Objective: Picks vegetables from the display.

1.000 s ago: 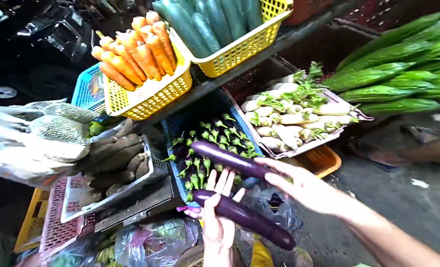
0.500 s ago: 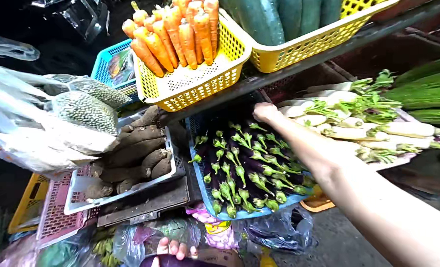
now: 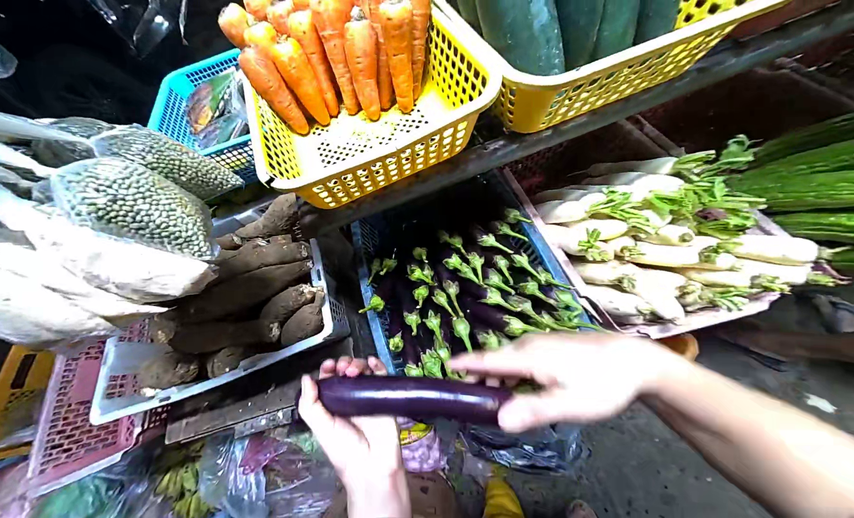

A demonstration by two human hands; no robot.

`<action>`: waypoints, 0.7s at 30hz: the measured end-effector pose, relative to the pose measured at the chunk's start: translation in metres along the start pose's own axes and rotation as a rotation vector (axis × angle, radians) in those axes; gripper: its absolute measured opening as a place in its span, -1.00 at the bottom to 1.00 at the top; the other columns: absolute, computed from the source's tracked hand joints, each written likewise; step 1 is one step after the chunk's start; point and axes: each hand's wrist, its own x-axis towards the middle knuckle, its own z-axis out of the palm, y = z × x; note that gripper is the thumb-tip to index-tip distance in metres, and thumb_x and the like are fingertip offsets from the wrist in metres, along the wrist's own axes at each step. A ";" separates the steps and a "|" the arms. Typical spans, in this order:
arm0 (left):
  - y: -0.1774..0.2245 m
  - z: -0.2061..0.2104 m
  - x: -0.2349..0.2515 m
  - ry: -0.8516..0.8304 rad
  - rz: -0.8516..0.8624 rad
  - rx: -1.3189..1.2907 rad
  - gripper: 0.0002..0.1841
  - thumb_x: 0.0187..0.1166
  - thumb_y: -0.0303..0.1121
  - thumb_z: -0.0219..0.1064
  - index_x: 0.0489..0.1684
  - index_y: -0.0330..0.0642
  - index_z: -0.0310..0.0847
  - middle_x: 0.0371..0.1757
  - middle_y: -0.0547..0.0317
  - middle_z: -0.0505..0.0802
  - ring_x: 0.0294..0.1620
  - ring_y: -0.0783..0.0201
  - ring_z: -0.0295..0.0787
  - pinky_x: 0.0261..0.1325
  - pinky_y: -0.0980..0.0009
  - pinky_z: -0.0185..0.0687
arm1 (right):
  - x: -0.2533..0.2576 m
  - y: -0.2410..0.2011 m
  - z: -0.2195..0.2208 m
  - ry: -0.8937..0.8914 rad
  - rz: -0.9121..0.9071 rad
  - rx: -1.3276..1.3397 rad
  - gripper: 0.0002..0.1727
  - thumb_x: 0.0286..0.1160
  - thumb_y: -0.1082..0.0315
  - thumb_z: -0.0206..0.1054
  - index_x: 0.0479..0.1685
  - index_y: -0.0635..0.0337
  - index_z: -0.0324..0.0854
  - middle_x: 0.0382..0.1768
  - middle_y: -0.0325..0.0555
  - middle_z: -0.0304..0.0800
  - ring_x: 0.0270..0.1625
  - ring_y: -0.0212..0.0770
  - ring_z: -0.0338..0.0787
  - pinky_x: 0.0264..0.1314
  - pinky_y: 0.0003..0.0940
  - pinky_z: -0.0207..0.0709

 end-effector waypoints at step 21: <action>0.050 -0.105 -0.071 -0.244 -0.233 0.469 -0.76 0.65 -0.10 0.32 0.09 0.15 0.85 0.00 0.25 0.96 0.11 0.33 0.90 0.17 0.36 0.80 | 0.162 0.155 -0.124 0.580 0.863 -0.441 -0.31 0.60 0.23 0.39 0.70 0.30 0.36 0.71 0.45 0.24 0.66 0.51 0.36 0.54 0.50 0.30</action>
